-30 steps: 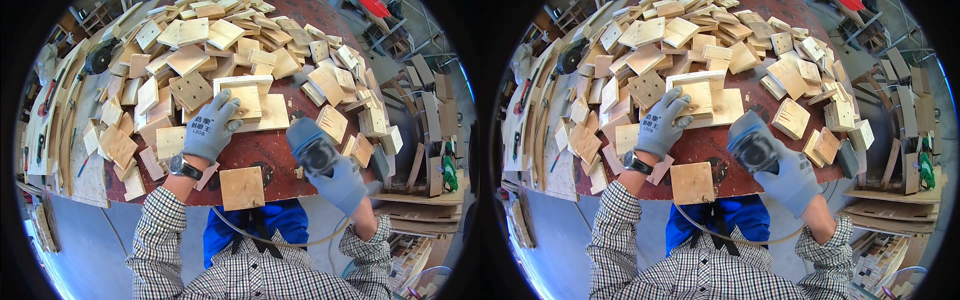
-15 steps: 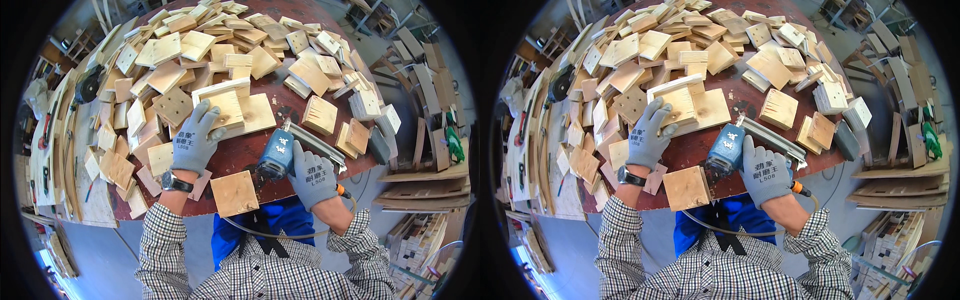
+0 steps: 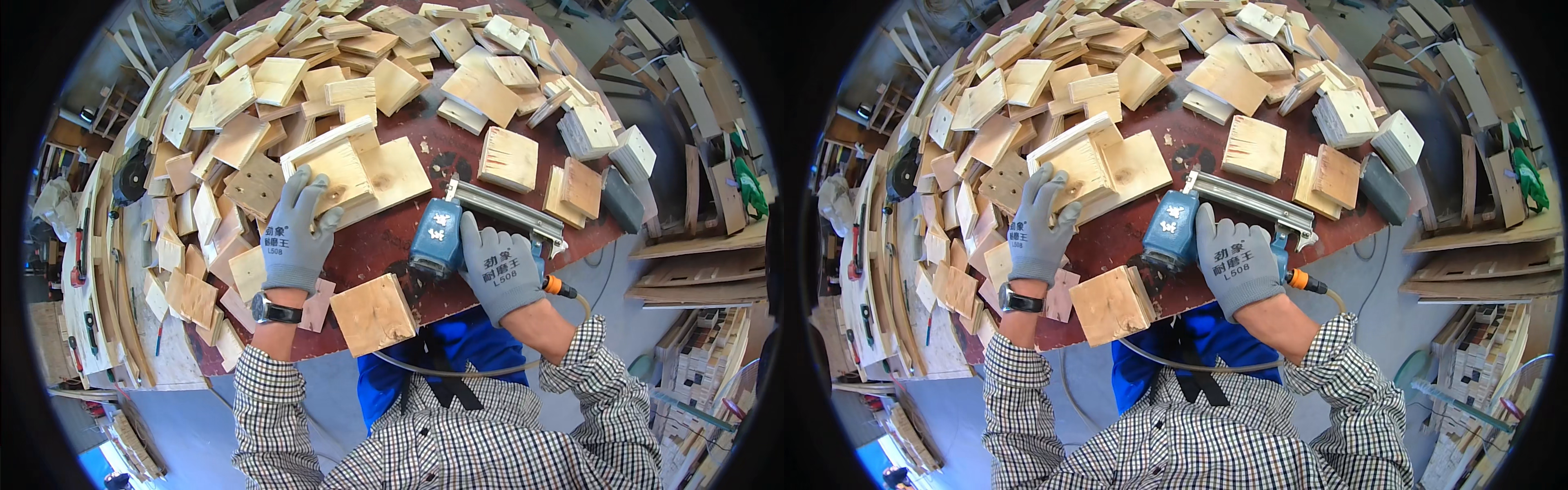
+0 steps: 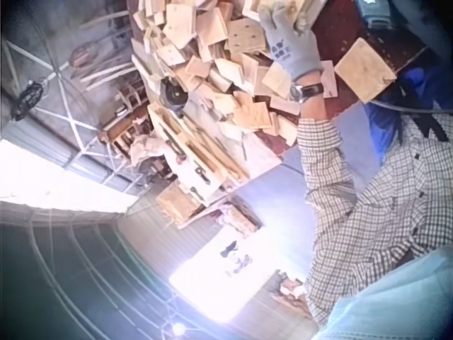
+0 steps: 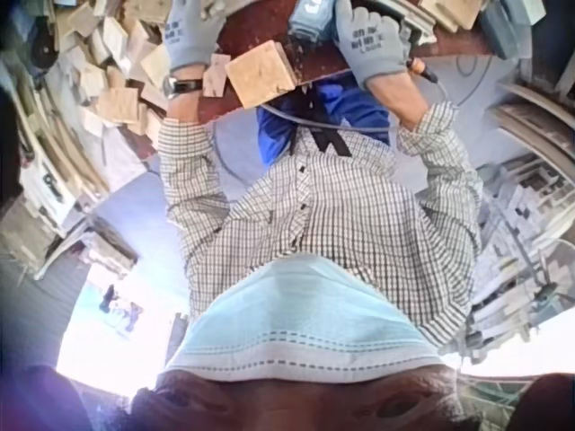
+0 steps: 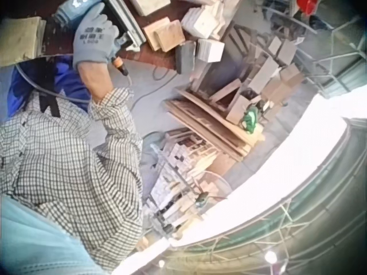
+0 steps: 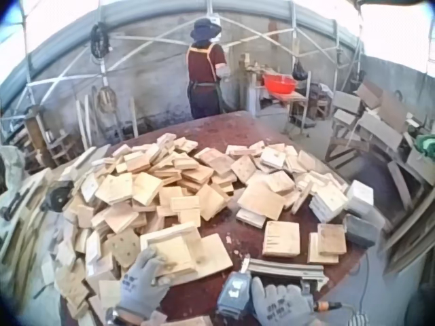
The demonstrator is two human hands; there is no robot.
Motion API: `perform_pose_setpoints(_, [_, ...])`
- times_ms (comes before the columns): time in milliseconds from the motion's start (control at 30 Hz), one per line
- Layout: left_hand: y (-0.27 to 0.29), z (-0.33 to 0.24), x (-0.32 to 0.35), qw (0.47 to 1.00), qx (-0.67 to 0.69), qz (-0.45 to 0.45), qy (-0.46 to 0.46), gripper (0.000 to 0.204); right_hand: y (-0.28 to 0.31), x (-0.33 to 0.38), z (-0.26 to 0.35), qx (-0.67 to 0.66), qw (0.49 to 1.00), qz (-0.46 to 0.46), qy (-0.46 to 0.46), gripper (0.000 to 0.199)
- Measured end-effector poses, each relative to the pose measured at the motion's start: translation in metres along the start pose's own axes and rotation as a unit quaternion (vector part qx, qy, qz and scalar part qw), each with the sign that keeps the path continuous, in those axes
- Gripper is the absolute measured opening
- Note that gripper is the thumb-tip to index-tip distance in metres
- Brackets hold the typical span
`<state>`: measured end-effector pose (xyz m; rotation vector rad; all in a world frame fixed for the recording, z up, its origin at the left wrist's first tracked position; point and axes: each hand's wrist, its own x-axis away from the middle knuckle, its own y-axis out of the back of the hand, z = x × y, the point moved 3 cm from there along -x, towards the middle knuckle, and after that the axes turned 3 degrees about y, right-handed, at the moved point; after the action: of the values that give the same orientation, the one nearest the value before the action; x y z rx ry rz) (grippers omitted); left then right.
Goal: The person assembles small wooden boxes by arranging four pre-drilled wooden pieces into a square frame and securing them with a pneumatic nail gun. They repeat this process for multiple units, stacking the finished boxes on the table.
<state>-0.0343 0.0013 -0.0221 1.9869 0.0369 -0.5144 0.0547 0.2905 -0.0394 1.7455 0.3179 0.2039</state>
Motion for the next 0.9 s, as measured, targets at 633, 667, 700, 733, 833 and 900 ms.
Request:
perform_pose_setpoints(633, [0.007,0.001,0.003,0.998,0.036,0.0,0.041,0.045,0.154,-0.153,-0.029,-0.551,0.8,0.238,0.013,0.034])
perform_pose_setpoints(667, [0.006,0.0,0.004,0.998,0.039,0.002,0.047,0.045,0.154,-0.161,-0.027,-0.548,0.802,0.238,0.018,0.034])
perform_pose_setpoints(700, [0.006,-0.002,0.003,0.998,0.032,0.005,0.044,0.046,0.15,-0.168,-0.026,-0.546,0.803,0.238,0.024,0.034])
perform_pose_setpoints(733, [0.007,-0.003,0.001,0.999,0.025,0.008,0.041,0.046,0.149,-0.174,-0.025,-0.543,0.805,0.238,0.029,0.034])
perform_pose_setpoints(833, [0.003,-0.001,0.004,0.999,0.013,0.015,0.048,0.044,0.141,-0.18,-0.016,-0.551,0.801,0.232,0.017,0.031])
perform_pose_setpoints(900, [0.003,-0.002,0.005,0.999,0.015,0.016,0.049,0.044,0.145,-0.183,-0.014,-0.531,0.802,0.273,0.004,0.03])
